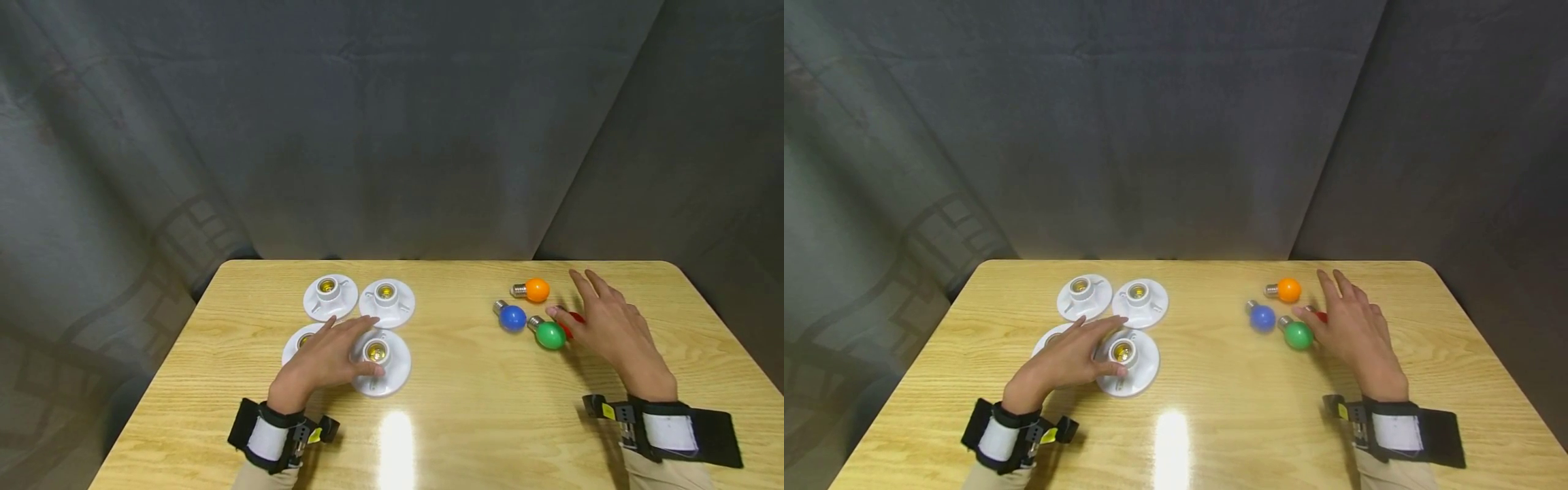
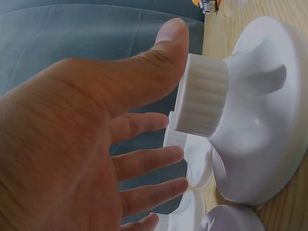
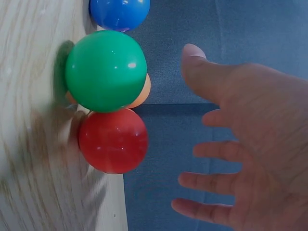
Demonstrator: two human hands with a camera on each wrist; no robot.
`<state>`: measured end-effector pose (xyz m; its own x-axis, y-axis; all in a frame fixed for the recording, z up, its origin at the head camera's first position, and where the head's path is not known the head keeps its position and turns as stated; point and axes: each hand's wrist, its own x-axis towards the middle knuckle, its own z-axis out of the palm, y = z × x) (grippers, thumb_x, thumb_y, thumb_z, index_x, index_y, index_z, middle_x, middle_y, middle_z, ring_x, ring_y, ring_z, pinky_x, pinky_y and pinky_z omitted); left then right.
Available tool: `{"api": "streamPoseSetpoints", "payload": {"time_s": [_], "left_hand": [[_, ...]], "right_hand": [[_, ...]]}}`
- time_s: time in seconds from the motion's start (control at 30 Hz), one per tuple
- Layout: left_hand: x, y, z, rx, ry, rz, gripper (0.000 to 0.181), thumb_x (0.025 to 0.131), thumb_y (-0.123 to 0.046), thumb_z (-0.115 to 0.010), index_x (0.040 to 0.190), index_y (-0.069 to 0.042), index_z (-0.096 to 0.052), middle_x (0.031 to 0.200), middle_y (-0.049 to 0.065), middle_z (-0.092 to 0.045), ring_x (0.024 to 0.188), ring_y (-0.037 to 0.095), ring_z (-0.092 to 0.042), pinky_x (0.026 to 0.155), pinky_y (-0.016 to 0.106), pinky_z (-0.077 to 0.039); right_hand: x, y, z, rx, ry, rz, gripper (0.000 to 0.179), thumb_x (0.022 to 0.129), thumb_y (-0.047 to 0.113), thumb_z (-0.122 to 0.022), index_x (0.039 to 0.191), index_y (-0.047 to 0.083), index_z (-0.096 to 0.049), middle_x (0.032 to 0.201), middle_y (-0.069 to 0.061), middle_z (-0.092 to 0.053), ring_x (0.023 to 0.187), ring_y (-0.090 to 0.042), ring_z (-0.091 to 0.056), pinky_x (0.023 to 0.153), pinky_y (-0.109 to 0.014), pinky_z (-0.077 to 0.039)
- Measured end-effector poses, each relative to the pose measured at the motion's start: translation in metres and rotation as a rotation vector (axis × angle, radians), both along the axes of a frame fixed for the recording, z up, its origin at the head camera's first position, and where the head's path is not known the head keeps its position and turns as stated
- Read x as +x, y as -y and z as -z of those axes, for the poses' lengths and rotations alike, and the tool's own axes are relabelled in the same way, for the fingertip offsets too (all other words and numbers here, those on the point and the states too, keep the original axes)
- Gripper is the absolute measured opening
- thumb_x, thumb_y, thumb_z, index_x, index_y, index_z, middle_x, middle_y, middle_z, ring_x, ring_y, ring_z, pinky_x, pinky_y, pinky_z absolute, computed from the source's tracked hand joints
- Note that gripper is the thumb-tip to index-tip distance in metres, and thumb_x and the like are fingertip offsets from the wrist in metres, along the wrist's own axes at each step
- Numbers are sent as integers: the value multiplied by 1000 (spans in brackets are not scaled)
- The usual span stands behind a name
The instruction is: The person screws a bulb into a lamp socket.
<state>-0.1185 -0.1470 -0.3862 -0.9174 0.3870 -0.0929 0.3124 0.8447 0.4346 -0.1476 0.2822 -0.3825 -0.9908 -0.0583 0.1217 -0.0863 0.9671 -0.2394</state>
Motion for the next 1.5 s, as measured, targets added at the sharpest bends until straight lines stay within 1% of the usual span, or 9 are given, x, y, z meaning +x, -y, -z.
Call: {"api": "streamPoseSetpoints", "payload": {"time_s": [0.43, 0.73, 1.0, 1.1, 1.2, 1.27, 1.33, 1.4, 1.5], "left_hand": [[-1, -1, 4, 6, 9, 21, 83, 72, -50, -80, 142, -19, -48, 143, 5, -55, 134, 24, -49, 122, 53, -21], [-1, -3, 5, 18, 35, 17, 81, 73, -49, -80, 141, -19, -49, 141, 5, -56, 133, 24, -51, 122, 53, -20], [-1, -3, 5, 11, 62, 14, 77, 74, -47, -80, 140, -20, -50, 140, 5, -58, 130, 25, -53, 122, 53, -20], [-1, -3, 6, 8, 64, 16, 77, 74, -48, -79, 140, -20, -51, 137, 5, -60, 127, 24, -56, 121, 53, -22], [-1, -3, 7, 6, 70, 18, 76, 74, -48, -79, 139, -20, -52, 133, 4, -63, 124, 24, -58, 121, 52, -24], [-1, -4, 7, 1, 80, 13, 75, 75, -47, -79, 139, -20, -52, 133, 2, -63, 124, 24, -58, 121, 51, -25], [-1, -4, 7, -2, 91, 3, 74, 75, -47, -79, 139, -21, -52, 133, 1, -63, 125, 26, -57, 120, 50, -27], [-1, -4, 8, -10, 99, -6, 74, 75, -47, -79, 139, -22, -52, 132, 0, -63, 124, 26, -58, 116, 50, -34], [-1, -3, 8, -13, 108, -13, 74, 75, -47, -79, 139, -23, -52, 131, 2, -64, 120, 26, -59, 103, 49, -47]], "right_hand": [[-2, -4, 0, -4, 38, -8, 87, 89, 50, -64, 149, -3, -28, 147, -38, -29, 124, -63, -32, 95, -80, -28], [-1, -3, 1, 13, 35, -14, 81, 86, 41, -70, 142, -8, -37, 141, -39, -36, 119, -62, -39, 93, -77, -35], [0, -4, 1, -1, 89, -5, 78, 84, 38, -72, 137, -12, -43, 139, -41, -37, 118, -63, -40, 89, -76, -37], [-1, -4, 1, 2, 101, -4, 77, 84, 37, -73, 135, -13, -44, 137, -41, -39, 117, -62, -42, 88, -76, -39], [-2, -4, 0, 3, 119, -7, 74, 84, 33, -74, 132, -15, -46, 134, -42, -42, 111, -59, -48, 83, -72, -45], [-2, -4, 0, 2, 136, -4, 72, 84, 31, -74, 132, -15, -47, 131, -42, -44, 102, -54, -53, 76, -66, -51], [-3, -4, -1, -2, 151, 0, 70, 84, 30, -74, 131, -15, -48, 128, -41, -46, 92, -47, -56, 68, -58, -54], [-4, -4, -1, -6, 158, 4, 68, 85, 30, -73, 130, -15, -48, 126, -40, -49, 85, -40, -55, 63, -53, -54], [-4, -4, 0, -9, 161, 3, 66, 85, 28, -73, 129, -15, -49, 123, -40, -51, 82, -38, -55, 60, -50, -53]]}}
